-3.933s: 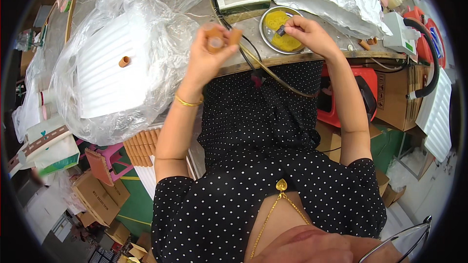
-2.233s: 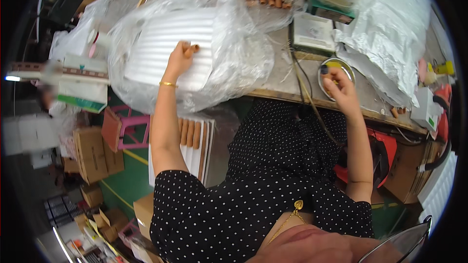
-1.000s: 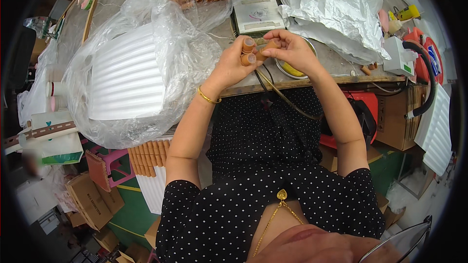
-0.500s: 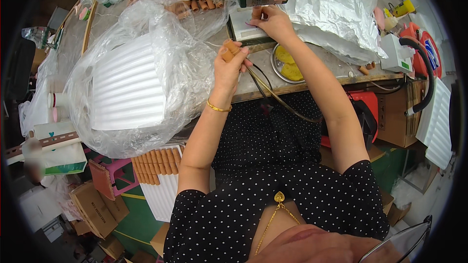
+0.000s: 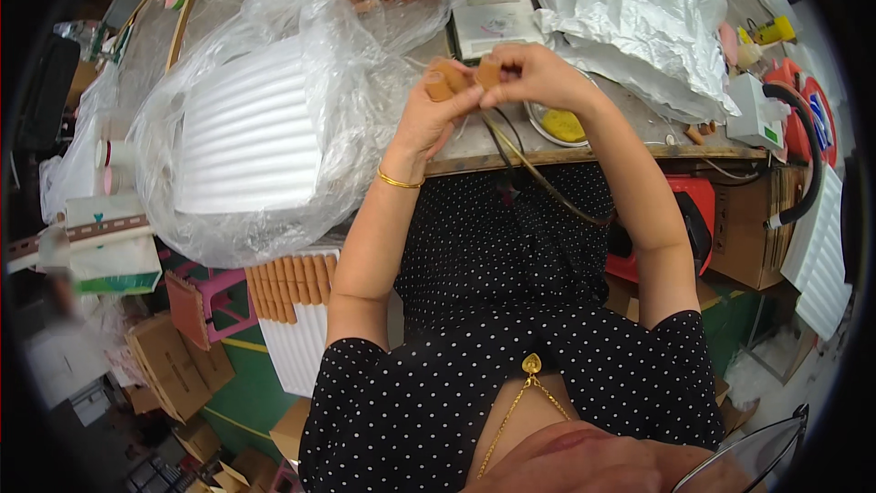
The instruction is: Manually applying a yellow substance to small cylindrical components and placing them into a divided tray.
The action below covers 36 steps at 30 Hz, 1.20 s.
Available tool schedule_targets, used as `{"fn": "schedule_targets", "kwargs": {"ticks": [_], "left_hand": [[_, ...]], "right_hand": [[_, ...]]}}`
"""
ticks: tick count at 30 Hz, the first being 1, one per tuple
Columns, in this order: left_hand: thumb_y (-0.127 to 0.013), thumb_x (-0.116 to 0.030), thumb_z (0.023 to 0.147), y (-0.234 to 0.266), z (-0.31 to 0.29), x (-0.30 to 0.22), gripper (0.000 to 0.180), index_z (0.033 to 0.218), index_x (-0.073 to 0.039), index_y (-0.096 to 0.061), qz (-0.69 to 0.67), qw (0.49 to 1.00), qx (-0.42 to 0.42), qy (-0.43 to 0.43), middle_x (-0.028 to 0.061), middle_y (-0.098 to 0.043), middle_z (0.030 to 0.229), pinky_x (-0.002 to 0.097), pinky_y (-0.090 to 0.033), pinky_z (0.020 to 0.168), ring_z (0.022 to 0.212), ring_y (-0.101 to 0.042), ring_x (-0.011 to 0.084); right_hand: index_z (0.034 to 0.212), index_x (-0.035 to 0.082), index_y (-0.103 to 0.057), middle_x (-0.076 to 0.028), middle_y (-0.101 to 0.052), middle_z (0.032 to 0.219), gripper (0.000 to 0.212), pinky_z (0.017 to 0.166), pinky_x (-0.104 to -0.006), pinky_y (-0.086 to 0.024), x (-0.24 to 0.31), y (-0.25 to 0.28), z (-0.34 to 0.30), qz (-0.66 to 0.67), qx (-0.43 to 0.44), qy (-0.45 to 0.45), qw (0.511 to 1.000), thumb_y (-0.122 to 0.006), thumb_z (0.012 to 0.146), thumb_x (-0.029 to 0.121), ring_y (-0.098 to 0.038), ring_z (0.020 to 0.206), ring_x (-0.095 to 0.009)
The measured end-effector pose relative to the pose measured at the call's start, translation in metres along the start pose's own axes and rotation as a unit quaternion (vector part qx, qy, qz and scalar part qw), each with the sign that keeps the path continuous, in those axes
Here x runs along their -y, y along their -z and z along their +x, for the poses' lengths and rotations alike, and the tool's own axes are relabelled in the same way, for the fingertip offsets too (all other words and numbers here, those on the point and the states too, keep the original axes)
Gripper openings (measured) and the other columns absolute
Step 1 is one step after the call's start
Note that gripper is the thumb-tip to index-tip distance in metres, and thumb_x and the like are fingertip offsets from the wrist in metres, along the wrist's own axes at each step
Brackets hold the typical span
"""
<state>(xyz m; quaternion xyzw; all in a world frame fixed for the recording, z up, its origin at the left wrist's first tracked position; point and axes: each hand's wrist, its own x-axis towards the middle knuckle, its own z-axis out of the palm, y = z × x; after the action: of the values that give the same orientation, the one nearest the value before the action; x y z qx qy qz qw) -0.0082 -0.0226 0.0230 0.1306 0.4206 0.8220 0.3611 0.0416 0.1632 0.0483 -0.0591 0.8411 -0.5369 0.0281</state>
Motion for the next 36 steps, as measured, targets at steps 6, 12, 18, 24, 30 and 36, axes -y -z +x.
{"fn": "schedule_targets", "kwargs": {"ticks": [6,12,18,24,30,36], "left_hand": [[-0.070,0.004,0.071,0.001,-0.030,0.000,0.044,0.106,-0.004,-0.046,-0.010,0.994,0.074,0.081,0.0082,-0.053,0.103,0.0309,-0.051,0.081,0.094,-0.058,0.0193],[-0.071,0.001,0.070,-0.010,-0.036,0.016,0.057,0.119,-0.002,-0.042,0.132,0.983,0.125,0.006,0.0083,-0.054,0.107,0.0313,-0.051,0.081,0.096,-0.057,0.0186],[-0.073,-0.002,0.069,-0.014,-0.062,0.013,0.047,0.110,-0.003,-0.050,0.332,0.933,-0.038,-0.133,0.0048,-0.057,0.101,0.0263,-0.046,0.083,0.093,-0.055,0.0128],[-0.074,-0.013,0.069,0.005,-0.130,0.009,0.042,0.104,-0.005,-0.052,0.449,0.881,-0.071,-0.131,0.0084,-0.060,0.094,0.0299,-0.046,0.078,0.090,-0.058,0.0176],[-0.068,-0.002,0.065,0.087,-0.300,0.011,0.031,0.095,-0.007,-0.060,0.542,0.728,-0.401,-0.124,0.0122,-0.060,0.092,0.0356,-0.047,0.078,0.088,-0.059,0.0280],[-0.055,-0.006,0.079,0.218,-0.428,0.039,0.014,0.092,-0.002,-0.055,0.654,0.461,-0.598,0.044,0.0181,-0.057,0.095,0.0402,-0.046,0.074,0.084,-0.055,0.0335]], "right_hand": [[0.114,0.001,-0.052,-0.003,-0.057,0.104,0.034,0.079,-0.0228,-0.044,0.021,-0.013,-0.038,0.241,0.097,0.025,0.965,-0.062,0.083,0.012,-0.053,0.094,-0.008],[0.106,0.001,-0.057,-0.001,-0.060,0.091,0.027,0.071,-0.0218,-0.046,0.021,-0.014,-0.054,0.160,0.011,0.018,0.987,-0.062,0.083,0.015,-0.054,0.079,-0.007],[0.101,0.001,-0.060,0.000,-0.060,0.081,0.026,0.063,-0.0199,-0.043,0.030,-0.050,-0.049,0.068,-0.070,-0.020,0.995,-0.064,0.082,0.017,-0.050,0.069,-0.005],[0.103,0.000,-0.056,0.001,-0.056,0.087,0.023,0.073,-0.0205,-0.042,0.022,-0.082,-0.061,0.114,0.012,-0.056,0.992,-0.061,0.084,0.011,-0.052,0.079,-0.007],[0.105,0.003,-0.055,0.006,-0.048,0.076,0.021,0.051,-0.0147,-0.029,0.030,-0.113,-0.056,0.137,0.090,-0.034,0.986,-0.057,0.088,0.015,-0.039,0.060,-0.001],[0.100,0.004,-0.058,0.007,-0.046,0.066,0.017,0.045,-0.0144,-0.024,0.029,-0.114,-0.052,0.125,0.078,-0.052,0.988,-0.057,0.088,0.017,-0.036,0.053,0.000]]}}
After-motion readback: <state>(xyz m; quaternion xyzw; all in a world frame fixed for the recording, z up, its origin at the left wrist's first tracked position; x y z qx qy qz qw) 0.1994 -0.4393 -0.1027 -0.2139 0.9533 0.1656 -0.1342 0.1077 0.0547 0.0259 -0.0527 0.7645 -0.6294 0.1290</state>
